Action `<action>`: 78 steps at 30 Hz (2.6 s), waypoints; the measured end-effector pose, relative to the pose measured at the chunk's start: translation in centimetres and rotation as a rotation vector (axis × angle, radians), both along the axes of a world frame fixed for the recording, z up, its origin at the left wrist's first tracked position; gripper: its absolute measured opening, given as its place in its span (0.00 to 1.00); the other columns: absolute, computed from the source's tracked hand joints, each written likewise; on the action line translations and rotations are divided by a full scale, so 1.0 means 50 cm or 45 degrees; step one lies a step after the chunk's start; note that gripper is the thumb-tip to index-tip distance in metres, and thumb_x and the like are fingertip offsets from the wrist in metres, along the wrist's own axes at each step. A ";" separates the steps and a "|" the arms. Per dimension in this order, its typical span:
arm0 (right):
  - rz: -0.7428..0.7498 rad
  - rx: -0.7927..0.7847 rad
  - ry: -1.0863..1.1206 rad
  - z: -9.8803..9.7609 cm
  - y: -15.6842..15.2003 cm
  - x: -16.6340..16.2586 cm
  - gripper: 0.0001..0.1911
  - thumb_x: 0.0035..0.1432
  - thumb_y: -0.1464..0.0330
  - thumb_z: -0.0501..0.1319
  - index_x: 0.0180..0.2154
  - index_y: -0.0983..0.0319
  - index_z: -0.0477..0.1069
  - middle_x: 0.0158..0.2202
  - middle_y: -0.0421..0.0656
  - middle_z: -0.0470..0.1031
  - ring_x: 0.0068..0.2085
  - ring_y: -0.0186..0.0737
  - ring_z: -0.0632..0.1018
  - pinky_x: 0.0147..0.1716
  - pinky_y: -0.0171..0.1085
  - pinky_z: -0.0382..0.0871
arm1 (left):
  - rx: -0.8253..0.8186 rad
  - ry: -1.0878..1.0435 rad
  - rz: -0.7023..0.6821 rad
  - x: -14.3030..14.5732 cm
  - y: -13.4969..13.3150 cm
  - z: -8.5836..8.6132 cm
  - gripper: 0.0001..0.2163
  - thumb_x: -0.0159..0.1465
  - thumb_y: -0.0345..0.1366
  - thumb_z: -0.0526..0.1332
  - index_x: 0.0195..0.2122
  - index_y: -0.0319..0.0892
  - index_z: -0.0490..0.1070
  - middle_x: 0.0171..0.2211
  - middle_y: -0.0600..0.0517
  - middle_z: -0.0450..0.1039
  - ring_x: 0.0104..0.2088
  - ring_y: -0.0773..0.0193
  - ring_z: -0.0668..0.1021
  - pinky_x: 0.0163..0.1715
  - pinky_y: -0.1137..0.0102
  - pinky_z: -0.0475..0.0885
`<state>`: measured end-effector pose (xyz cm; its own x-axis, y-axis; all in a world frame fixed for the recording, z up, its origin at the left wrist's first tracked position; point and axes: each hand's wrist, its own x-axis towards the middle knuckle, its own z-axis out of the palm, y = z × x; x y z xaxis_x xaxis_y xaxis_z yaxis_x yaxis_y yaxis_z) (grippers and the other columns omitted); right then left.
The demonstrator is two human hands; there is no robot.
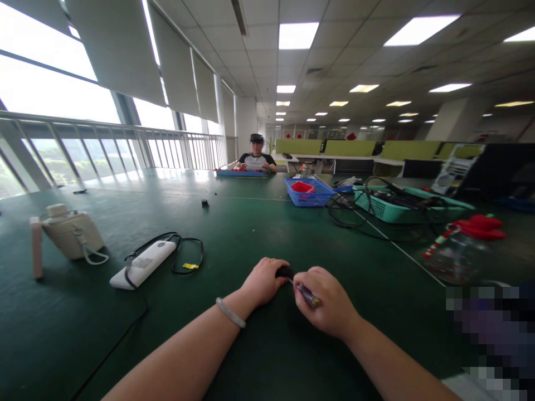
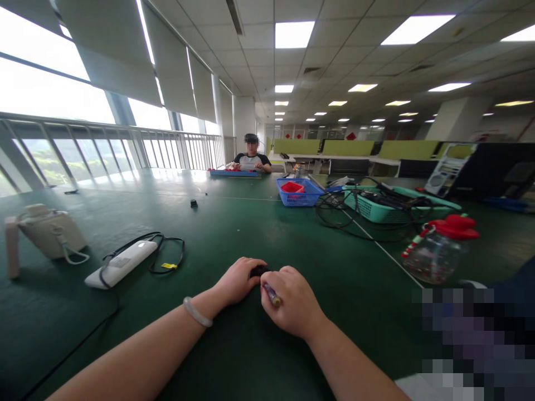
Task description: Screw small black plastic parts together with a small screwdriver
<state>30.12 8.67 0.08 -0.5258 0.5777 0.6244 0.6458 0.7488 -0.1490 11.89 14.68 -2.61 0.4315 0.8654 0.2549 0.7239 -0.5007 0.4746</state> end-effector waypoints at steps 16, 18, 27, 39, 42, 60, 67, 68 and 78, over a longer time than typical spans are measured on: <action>0.100 -0.051 -0.567 0.026 -0.023 -0.034 0.03 0.56 0.67 0.62 0.31 0.60 0.70 0.30 0.42 0.74 0.30 0.40 0.71 0.36 0.40 0.62 | 0.044 -0.004 -0.002 -0.005 -0.002 -0.003 0.19 0.60 0.32 0.61 0.53 0.44 0.71 0.49 0.48 0.76 0.52 0.54 0.72 0.56 0.61 0.66; 0.096 -0.049 -0.560 0.024 -0.023 -0.034 0.03 0.56 0.68 0.62 0.31 0.60 0.70 0.30 0.42 0.74 0.31 0.40 0.71 0.36 0.40 0.62 | 0.055 -0.010 -0.003 -0.005 -0.002 -0.003 0.19 0.59 0.32 0.61 0.53 0.44 0.71 0.49 0.48 0.76 0.51 0.53 0.73 0.55 0.60 0.66; 0.057 -0.040 -0.490 0.026 -0.020 -0.025 0.08 0.62 0.65 0.57 0.32 0.60 0.71 0.31 0.42 0.74 0.32 0.40 0.70 0.37 0.41 0.61 | 0.083 -0.006 -0.010 -0.006 -0.003 -0.002 0.14 0.58 0.33 0.61 0.46 0.45 0.73 0.45 0.50 0.77 0.47 0.55 0.74 0.50 0.62 0.69; -0.022 -0.048 -0.344 0.023 -0.016 -0.019 0.10 0.64 0.67 0.53 0.34 0.60 0.72 0.31 0.42 0.75 0.32 0.40 0.70 0.40 0.42 0.60 | 0.047 0.002 0.012 -0.006 -0.008 0.002 0.17 0.60 0.33 0.61 0.51 0.46 0.73 0.47 0.50 0.77 0.50 0.54 0.74 0.53 0.62 0.68; -0.026 -0.030 -0.294 0.022 -0.016 -0.016 0.10 0.64 0.67 0.53 0.34 0.60 0.72 0.31 0.42 0.75 0.32 0.40 0.70 0.40 0.41 0.60 | 0.019 -0.004 0.002 -0.007 -0.008 0.005 0.17 0.60 0.34 0.61 0.51 0.46 0.73 0.47 0.50 0.77 0.50 0.54 0.74 0.52 0.62 0.68; 0.062 0.212 -0.251 0.013 -0.007 -0.009 0.12 0.65 0.68 0.54 0.31 0.62 0.73 0.28 0.42 0.73 0.31 0.38 0.70 0.39 0.40 0.62 | 0.034 -0.040 0.007 -0.006 -0.006 -0.004 0.21 0.59 0.32 0.61 0.54 0.47 0.69 0.47 0.49 0.76 0.49 0.55 0.75 0.51 0.62 0.69; 0.022 0.178 -0.155 0.007 0.004 0.004 0.11 0.65 0.68 0.55 0.32 0.62 0.73 0.29 0.43 0.74 0.32 0.39 0.70 0.38 0.40 0.62 | 0.042 -0.054 0.053 -0.006 -0.004 -0.013 0.24 0.59 0.34 0.63 0.58 0.44 0.64 0.48 0.46 0.74 0.49 0.55 0.75 0.52 0.62 0.69; 0.012 0.157 -0.127 0.007 0.006 0.006 0.11 0.65 0.68 0.55 0.32 0.62 0.73 0.29 0.43 0.74 0.32 0.39 0.71 0.38 0.40 0.62 | 0.042 -0.050 0.048 -0.007 -0.004 -0.013 0.25 0.59 0.34 0.63 0.58 0.44 0.64 0.49 0.46 0.74 0.50 0.54 0.75 0.53 0.62 0.68; -0.160 -0.197 0.415 -0.008 0.031 0.024 0.13 0.65 0.63 0.55 0.31 0.60 0.73 0.29 0.42 0.76 0.31 0.39 0.75 0.33 0.37 0.65 | -0.013 -0.024 0.048 -0.012 -0.001 -0.015 0.33 0.60 0.37 0.64 0.65 0.46 0.55 0.52 0.46 0.73 0.52 0.53 0.73 0.54 0.61 0.66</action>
